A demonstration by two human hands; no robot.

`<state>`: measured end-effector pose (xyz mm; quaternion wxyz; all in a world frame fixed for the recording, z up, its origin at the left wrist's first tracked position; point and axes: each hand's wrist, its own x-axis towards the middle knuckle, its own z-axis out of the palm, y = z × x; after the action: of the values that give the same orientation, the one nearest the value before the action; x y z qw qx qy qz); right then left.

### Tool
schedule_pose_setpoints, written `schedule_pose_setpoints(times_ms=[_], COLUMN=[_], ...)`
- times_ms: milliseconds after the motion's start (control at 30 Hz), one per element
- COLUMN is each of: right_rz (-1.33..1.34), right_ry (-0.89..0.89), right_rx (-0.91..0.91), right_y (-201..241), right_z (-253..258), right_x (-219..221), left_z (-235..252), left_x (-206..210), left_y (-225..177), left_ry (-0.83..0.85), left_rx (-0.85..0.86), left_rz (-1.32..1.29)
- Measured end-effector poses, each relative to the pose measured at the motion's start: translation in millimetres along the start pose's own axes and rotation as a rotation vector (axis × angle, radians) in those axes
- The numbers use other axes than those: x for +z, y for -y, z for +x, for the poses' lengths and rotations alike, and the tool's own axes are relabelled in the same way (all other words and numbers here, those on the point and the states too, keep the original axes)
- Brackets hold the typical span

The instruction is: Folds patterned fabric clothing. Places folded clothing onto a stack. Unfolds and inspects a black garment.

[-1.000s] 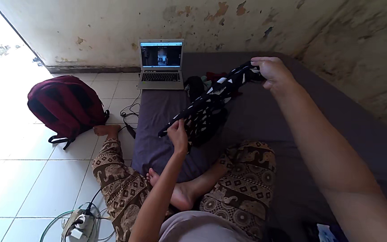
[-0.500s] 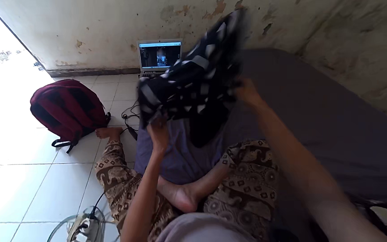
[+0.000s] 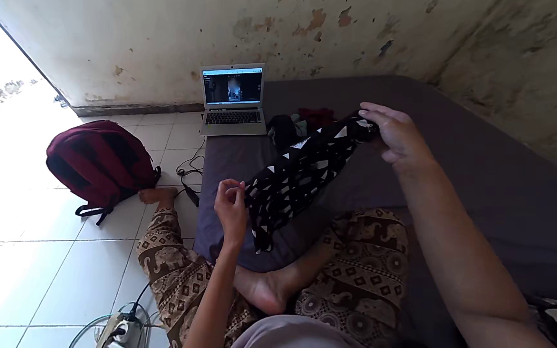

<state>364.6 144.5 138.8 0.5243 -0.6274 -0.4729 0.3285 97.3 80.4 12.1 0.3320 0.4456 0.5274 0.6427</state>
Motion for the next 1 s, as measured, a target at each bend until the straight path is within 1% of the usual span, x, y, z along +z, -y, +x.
schedule_pose_setpoints(times_ms=[100,233,267,333,433,467,500,567,600,633,667,700,733,767,800,833,867,900,1000], right_rz=[-0.022,0.014,0.034,0.046,-0.045,-0.088,-0.132,-0.187,-0.168,-0.131,-0.129,-0.139,-0.146,-0.163,-0.159,-0.151,-0.146,-0.128,-0.058], right_ry=[0.029,0.055,0.056,0.041,0.075,0.084,0.067,-0.023,-0.065,-0.063,-0.012,0.046,0.059,0.045,0.005,-0.024,-0.014,0.029,0.172], right_rx=[-0.01,-0.014,-0.022,-0.045,-0.126,-0.18,-0.273,-0.541,-0.657,-0.71,-0.658,-0.534,-0.445,-0.433,-0.46,-0.483,-0.474,-0.41,-0.093], right_y=[0,6,8,14,20,21,24,30,31,29,25,19,17,20,26,30,30,28,23], right_z=[0,3,2,-1,-5,-9,-15,-32,-35,-34,-32,-31,-30,-31,-33,-35,-36,-32,-4], right_x=[-2,-4,-4,-2,0,-2,-6,-11,-8,-2,4,8,9,6,3,2,3,7,34], left_z=[0,0,1,1,3,3,3,5,6,6,5,3,3,6,9,7,6,9,32], left_x=[-2,-3,-3,-2,-10,-15,-19,-23,-24,-25,-26,-29,-31,-33,-33,-33,-33,-33,-38], left_y=[-1,-4,-5,-4,-12,-16,-19,-27,-30,-30,-27,-23,-22,-25,-28,-27,-22,-16,-3], left_ry=[0.06,0.215,0.223,0.188,0.176,0.172,0.151,0.076,0.051,0.051,0.067,0.073,0.053,0.019,-0.007,-0.014,-0.006,0.013,0.076], left_rx=[0.015,0.014,0.031,0.125,0.219,0.246,0.297,0.447,0.489,0.489,0.466,0.458,0.495,0.55,0.587,0.584,0.551,0.505,0.349], left_rz=[0.024,0.074,0.09,0.142,0.266,0.291,0.302,0.317,0.332,0.355,0.385,0.407,0.417,0.413,0.4,0.397,0.414,0.439,0.533])
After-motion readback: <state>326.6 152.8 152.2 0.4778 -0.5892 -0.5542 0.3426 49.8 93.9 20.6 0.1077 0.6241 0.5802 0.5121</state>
